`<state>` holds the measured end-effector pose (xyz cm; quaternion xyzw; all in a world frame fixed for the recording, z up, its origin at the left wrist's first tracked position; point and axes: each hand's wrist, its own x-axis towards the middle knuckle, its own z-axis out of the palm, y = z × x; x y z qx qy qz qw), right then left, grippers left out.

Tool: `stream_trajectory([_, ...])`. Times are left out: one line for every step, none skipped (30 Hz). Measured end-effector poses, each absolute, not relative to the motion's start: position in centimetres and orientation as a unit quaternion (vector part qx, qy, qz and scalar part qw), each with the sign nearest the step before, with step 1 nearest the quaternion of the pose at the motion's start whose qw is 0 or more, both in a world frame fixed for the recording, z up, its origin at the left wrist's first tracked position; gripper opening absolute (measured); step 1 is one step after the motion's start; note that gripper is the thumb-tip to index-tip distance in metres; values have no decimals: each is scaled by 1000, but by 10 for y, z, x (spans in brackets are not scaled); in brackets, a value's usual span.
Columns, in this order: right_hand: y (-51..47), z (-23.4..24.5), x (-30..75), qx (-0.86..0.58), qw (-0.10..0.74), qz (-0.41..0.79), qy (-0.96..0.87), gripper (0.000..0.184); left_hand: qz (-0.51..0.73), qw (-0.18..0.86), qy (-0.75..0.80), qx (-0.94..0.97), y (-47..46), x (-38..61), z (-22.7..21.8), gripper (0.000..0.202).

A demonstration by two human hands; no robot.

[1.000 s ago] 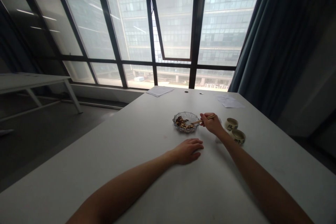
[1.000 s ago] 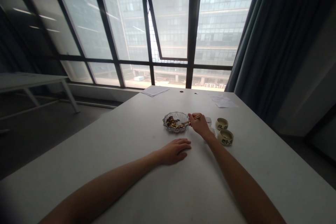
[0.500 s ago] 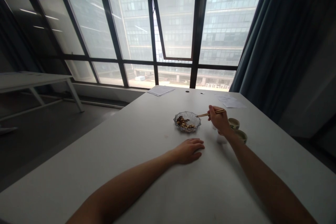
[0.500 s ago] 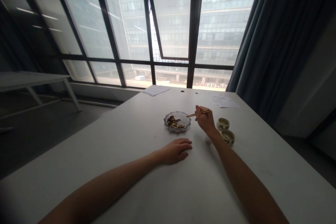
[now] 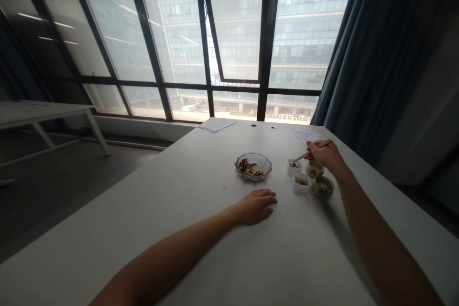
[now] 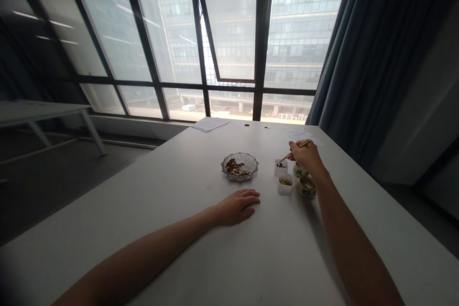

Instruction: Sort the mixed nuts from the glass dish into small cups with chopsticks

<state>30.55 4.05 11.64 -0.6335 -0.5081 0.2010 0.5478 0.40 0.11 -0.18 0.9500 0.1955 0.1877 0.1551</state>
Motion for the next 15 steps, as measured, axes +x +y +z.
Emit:
stream_trajectory([41,117,307,-628,558,200,-505,26,187,156,196,950,1,4,-1,37])
stream_trajectory([40,118,307,-622,567,198,-503,26,187,156,196,950,1,4,-1,37])
stream_trajectory([38,121,307,-618,573,194,-502,26,186,157,196,950,1,4,-1,37])
stream_trajectory([36,123,305,-614,578,189,-503,27,185,158,196,950,0,4,-1,37])
stream_trajectory([33,126,302,-609,585,183,-503,28,184,158,196,950,0,4,0,37])
stream_trajectory([30,128,297,-601,593,178,-505,29,184,157,195,950,1,4,0,37])
stream_trajectory([28,130,292,-588,602,178,-509,30,184,157,195,951,1,4,-1,37])
stream_trajectory([26,131,286,-572,610,185,-516,31,185,156,195,951,1,4,-1,37])
stream_trajectory([25,131,280,-552,615,198,-527,32,186,155,195,951,1,4,-1,37])
stream_trajectory([25,130,273,-534,611,218,-542,34,187,155,195,950,0,4,-1,37])
stream_trajectory([26,129,266,-519,598,240,-561,35,188,154,195,950,0,4,-1,36])
stream_trajectory([26,127,260,-509,578,262,-581,37,189,154,194,950,0,4,-1,36])
stream_trajectory([27,124,254,-505,553,282,-600,38,190,154,193,950,0,4,0,36])
stream_trajectory([28,121,248,-503,525,298,-618,39,191,154,193,950,-1,4,0,36])
stream_trajectory([29,119,243,-503,500,310,-633,40,191,154,193,950,-1,4,1,37])
